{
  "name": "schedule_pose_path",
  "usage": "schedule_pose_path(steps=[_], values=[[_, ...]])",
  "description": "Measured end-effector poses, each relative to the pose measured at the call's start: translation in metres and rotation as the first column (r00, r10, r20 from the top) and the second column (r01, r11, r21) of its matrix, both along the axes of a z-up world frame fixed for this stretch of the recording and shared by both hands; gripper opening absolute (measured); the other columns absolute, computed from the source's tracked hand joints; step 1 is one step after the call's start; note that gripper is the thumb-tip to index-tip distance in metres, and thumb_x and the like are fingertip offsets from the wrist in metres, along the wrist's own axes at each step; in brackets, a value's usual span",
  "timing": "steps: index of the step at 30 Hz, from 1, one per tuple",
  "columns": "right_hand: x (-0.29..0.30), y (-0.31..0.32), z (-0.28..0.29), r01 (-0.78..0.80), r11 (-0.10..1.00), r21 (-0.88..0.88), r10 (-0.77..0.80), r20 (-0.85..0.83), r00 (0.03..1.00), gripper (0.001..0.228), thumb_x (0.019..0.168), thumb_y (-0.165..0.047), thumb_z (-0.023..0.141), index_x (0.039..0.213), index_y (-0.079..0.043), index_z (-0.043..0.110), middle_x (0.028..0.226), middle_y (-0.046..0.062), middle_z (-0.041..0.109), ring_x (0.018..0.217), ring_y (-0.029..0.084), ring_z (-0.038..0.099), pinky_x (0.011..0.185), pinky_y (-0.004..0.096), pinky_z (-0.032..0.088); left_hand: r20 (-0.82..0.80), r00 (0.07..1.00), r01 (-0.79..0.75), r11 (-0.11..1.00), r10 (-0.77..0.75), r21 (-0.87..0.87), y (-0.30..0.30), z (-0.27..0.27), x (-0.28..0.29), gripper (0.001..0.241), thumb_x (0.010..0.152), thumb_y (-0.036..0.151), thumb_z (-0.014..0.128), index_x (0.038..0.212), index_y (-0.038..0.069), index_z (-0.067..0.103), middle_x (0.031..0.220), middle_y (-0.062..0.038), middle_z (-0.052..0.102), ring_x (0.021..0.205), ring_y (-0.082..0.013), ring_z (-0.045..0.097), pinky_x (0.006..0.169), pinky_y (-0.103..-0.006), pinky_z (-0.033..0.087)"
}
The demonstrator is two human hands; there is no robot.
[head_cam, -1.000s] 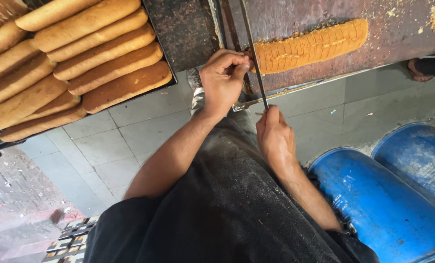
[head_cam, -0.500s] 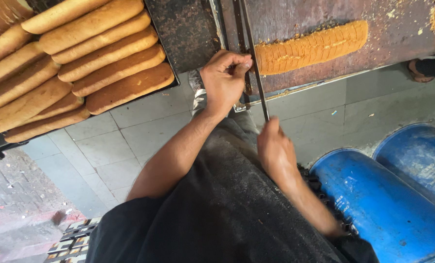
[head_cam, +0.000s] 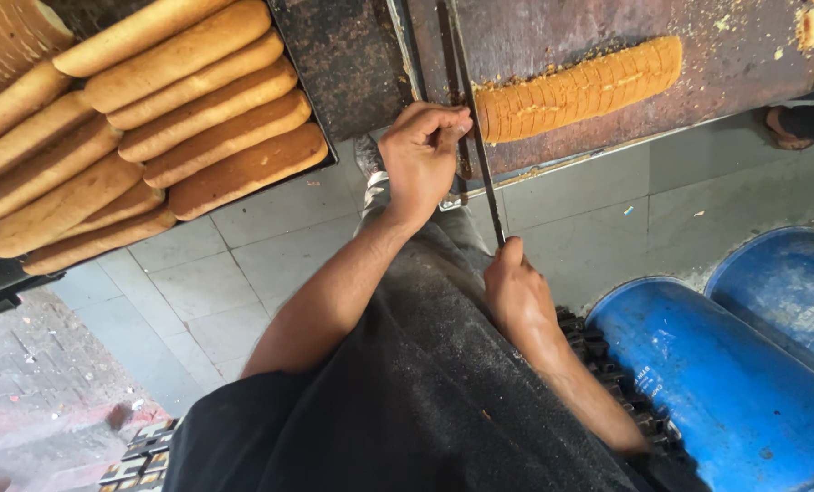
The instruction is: The person uses a long serrated knife to slice long loaves of bread into smaller pieces on a wooden cutting board. They repeatedly pick up loaves, slice them, and arrange the cut pieces on a metal tray.
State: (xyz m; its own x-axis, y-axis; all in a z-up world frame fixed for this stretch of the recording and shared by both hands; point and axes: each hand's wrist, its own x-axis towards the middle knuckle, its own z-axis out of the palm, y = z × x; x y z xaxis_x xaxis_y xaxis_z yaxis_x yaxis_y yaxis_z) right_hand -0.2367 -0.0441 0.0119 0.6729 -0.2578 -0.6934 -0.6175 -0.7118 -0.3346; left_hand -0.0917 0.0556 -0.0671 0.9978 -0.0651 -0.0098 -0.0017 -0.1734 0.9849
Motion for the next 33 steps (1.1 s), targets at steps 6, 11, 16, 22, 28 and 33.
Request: schedule_pose_path(steps=[6,11,16,22,28,33], values=[[0.020,-0.001,-0.028,0.065,0.993,0.096,-0.073,0.081,0.994,0.019,0.100,-0.012,0.047,0.105,0.004,0.040,0.086,0.038,0.067,0.082,0.057,0.066,0.071,0.061,0.052,-0.013,1.000,-0.014,0.998,0.015,0.062,-0.002,0.003,0.001,0.009,0.086,-0.002,0.082,0.091,0.002,0.076,0.085,-0.007,0.073,0.067,-0.0121,0.065,0.060,-0.0263,0.050],[-0.010,-0.004,-0.025,0.018,0.998,0.068,-0.022,0.051,0.998,0.017,0.098,-0.010,0.046,0.104,0.005,0.040,0.088,0.039,0.065,0.079,0.057,0.066,0.072,0.062,0.051,0.024,1.000,-0.016,0.997,0.014,0.070,-0.002,0.005,0.001,0.009,0.086,-0.003,0.080,0.092,0.003,0.077,0.087,-0.007,0.073,0.070,-0.0122,0.067,0.061,-0.0261,0.051],[0.003,-0.002,-0.045,0.054,0.998,0.010,-0.055,0.067,0.996,0.019,0.100,-0.013,0.048,0.104,0.004,0.042,0.088,0.040,0.066,0.084,0.058,0.065,0.074,0.063,0.050,0.011,1.000,-0.010,0.998,0.010,0.059,-0.002,0.003,0.002,0.009,0.087,-0.002,0.079,0.094,0.003,0.077,0.088,-0.007,0.074,0.072,-0.0126,0.070,0.064,-0.0265,0.054],[0.018,-0.003,-0.066,0.036,0.999,-0.004,-0.035,0.159,0.987,0.018,0.098,-0.011,0.051,0.105,0.004,0.042,0.083,0.038,0.066,0.079,0.058,0.064,0.070,0.065,0.049,-0.025,1.000,-0.003,0.998,0.005,0.059,0.000,0.013,0.004,0.012,0.088,-0.001,0.077,0.098,0.004,0.077,0.090,-0.007,0.074,0.074,-0.0141,0.071,0.067,-0.0267,0.055],[0.026,0.011,-0.038,0.109,0.994,0.011,-0.108,0.287,0.952,0.018,0.099,-0.011,0.053,0.106,0.002,0.043,0.076,0.037,0.064,0.072,0.057,0.064,0.061,0.064,0.048,-0.029,0.998,0.052,0.998,-0.053,-0.023,0.006,0.039,0.024,0.013,0.092,0.003,0.074,0.104,0.005,0.077,0.097,-0.008,0.075,0.084,-0.0160,0.074,0.073,-0.0273,0.058],[0.042,-0.052,0.017,0.190,0.959,-0.209,-0.045,0.550,0.834,0.021,0.099,-0.009,0.059,0.113,0.001,0.047,0.074,0.034,0.062,0.069,0.057,0.062,0.053,0.060,0.047,0.145,0.936,0.350,0.902,-0.322,-0.254,-0.050,0.079,0.050,0.022,0.102,0.010,0.069,0.123,0.007,0.072,0.125,-0.009,0.072,0.114,-0.0173,0.071,0.092,-0.0293,0.062]])
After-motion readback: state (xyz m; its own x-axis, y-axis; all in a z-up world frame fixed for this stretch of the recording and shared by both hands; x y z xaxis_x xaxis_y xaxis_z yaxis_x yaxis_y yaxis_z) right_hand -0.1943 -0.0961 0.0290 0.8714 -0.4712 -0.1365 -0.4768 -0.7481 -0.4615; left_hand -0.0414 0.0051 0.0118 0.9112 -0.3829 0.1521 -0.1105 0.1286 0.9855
